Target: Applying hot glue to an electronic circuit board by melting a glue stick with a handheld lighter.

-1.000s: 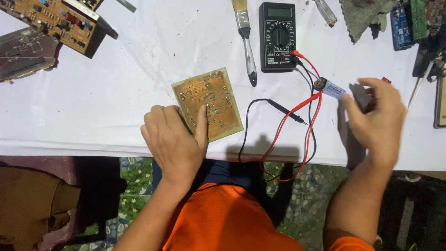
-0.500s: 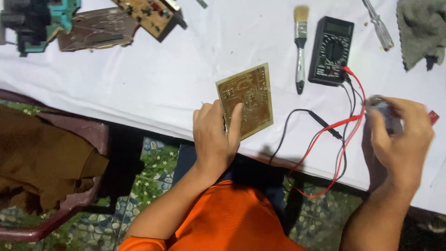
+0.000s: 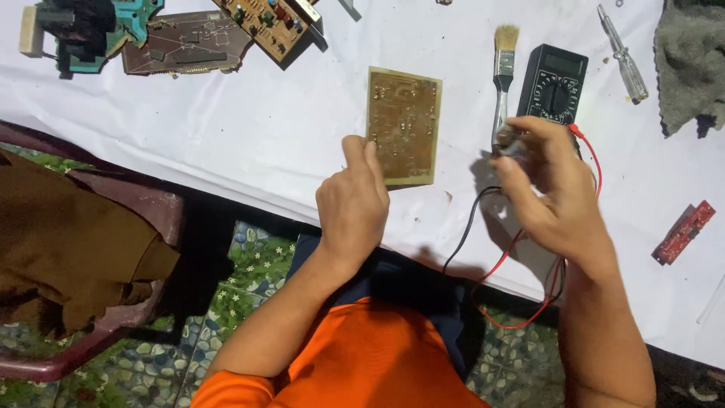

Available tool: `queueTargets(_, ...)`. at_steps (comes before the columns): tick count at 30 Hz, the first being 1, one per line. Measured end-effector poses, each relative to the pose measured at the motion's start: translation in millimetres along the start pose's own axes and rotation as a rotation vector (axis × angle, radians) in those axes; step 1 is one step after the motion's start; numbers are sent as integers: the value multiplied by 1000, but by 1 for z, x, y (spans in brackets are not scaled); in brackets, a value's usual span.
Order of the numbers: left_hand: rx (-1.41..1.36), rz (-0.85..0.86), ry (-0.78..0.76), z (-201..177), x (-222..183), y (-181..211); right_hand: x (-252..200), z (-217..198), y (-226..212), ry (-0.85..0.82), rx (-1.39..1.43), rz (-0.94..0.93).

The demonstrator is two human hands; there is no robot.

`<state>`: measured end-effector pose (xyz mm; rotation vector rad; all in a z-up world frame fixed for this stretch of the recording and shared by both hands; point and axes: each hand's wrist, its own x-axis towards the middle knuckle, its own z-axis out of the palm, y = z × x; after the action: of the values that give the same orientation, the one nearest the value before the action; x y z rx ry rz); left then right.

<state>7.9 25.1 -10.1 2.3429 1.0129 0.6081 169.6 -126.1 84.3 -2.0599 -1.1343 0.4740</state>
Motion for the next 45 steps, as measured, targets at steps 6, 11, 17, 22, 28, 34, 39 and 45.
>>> queueTargets(6, -37, -62, -51, -1, 8, -4, 31, 25, 0, -139, -8, 55)
queueTargets(11, 43, -29, -117, -8, 8, 6, 38, 43, 10, -92, 138, -31)
queueTargets(17, 111, 8, -156, 14, 2, -2, 38, 53, 24, 5, 161, -25)
queueTargets(22, 235, 52, -122, 25, -1, -4, 31, 51, 38, 76, 99, 66)
queueTargets(28, 280, 38, -113, 23, 3, 3, 26, 49, 41, 114, -29, 72)
queueTargets(34, 261, 37, -101, 20, 5, 6, 31, 47, 24, 93, -6, 7)
queueTargets(39, 321, 59, -69, 20, 4, 5, 28, 48, 34, 81, -8, 31)
queueTargets(45, 422, 72, -48, 19, 5, 9, 29, 50, 27, 103, 15, 85)
